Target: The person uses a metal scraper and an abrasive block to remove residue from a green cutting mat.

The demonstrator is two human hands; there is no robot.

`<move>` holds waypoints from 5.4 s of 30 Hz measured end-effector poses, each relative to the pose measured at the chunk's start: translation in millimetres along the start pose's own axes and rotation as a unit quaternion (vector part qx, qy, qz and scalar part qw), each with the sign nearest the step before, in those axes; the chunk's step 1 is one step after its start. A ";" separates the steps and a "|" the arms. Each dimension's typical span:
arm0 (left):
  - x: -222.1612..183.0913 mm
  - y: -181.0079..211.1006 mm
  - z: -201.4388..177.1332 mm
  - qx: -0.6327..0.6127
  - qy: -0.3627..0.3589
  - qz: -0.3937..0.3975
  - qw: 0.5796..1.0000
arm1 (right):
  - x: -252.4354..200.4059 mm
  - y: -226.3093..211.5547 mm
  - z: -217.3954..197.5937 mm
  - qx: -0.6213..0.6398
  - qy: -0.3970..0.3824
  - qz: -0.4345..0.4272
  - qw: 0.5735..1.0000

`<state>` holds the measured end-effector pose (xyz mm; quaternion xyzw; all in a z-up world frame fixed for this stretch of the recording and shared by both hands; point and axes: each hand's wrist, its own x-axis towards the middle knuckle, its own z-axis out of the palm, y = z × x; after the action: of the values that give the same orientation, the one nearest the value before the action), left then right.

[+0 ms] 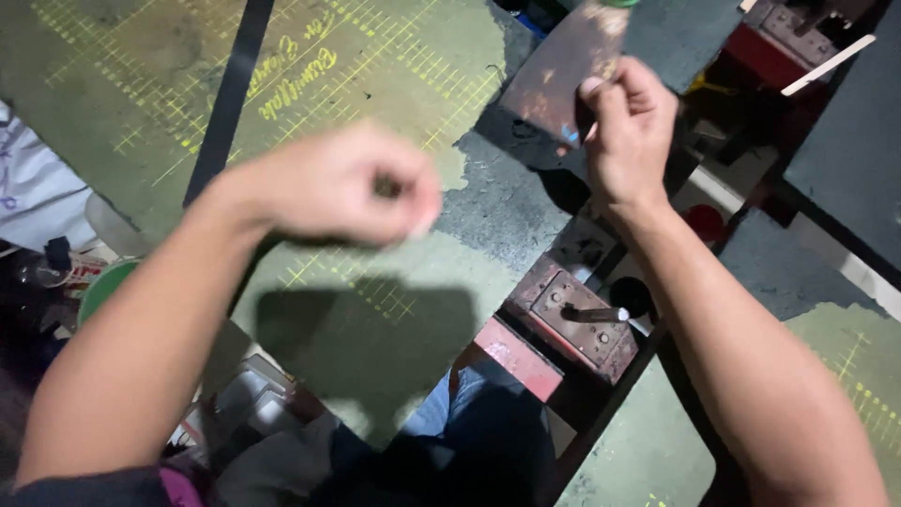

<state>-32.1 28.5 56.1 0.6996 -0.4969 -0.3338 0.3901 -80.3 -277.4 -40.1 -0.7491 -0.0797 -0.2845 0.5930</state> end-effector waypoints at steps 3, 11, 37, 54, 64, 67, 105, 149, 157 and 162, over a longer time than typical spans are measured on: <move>65.4 -34.5 7.2 0.255 0.203 -0.011 0.945 | 1.8 -21.8 12.8 0.106 0.069 0.020 0.992; 118.3 -57.2 7.7 0.537 0.111 0.066 0.834 | -0.7 -18.6 -0.9 -0.004 0.090 -0.020 0.996; 10.5 -22.2 16.7 0.168 0.211 -0.135 0.954 | 26.0 -51.0 51.6 -0.177 -0.389 0.068 0.901; -11.4 -26.6 24.0 0.031 0.242 -0.104 0.964 | 32.3 -31.7 74.9 -0.092 -0.434 0.122 0.888; -8.0 -25.2 25.2 0.064 0.236 -0.122 0.962 | 27.5 -34.2 69.7 -0.117 -0.423 0.111 0.892; -7.9 -29.9 27.7 0.067 0.237 -0.126 0.961 | 26.5 -33.5 70.5 -0.135 -0.431 0.090 0.888; -16.4 -14.5 36.1 0.087 0.259 -0.163 0.948 | 24.7 -42.2 73.0 -0.131 -0.461 0.111 0.870; 59.9 -63.6 -5.3 -0.028 0.093 0.041 0.994 | -12.4 -54.5 19.3 -0.056 -0.270 0.166 0.947; 58.0 -59.0 -3.1 0.008 0.094 0.028 0.995 | -7.7 -28.4 11.0 -0.090 -0.275 0.170 0.942; 56.8 -56.6 -0.8 0.035 0.091 0.008 0.995 | -5.3 -42.5 13.7 -0.119 -0.282 0.169 0.937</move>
<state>9.3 -14.2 2.3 0.7361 -0.4766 -0.2484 0.4116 -99.5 -251.4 -8.9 -0.8660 -0.0814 0.0351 0.4921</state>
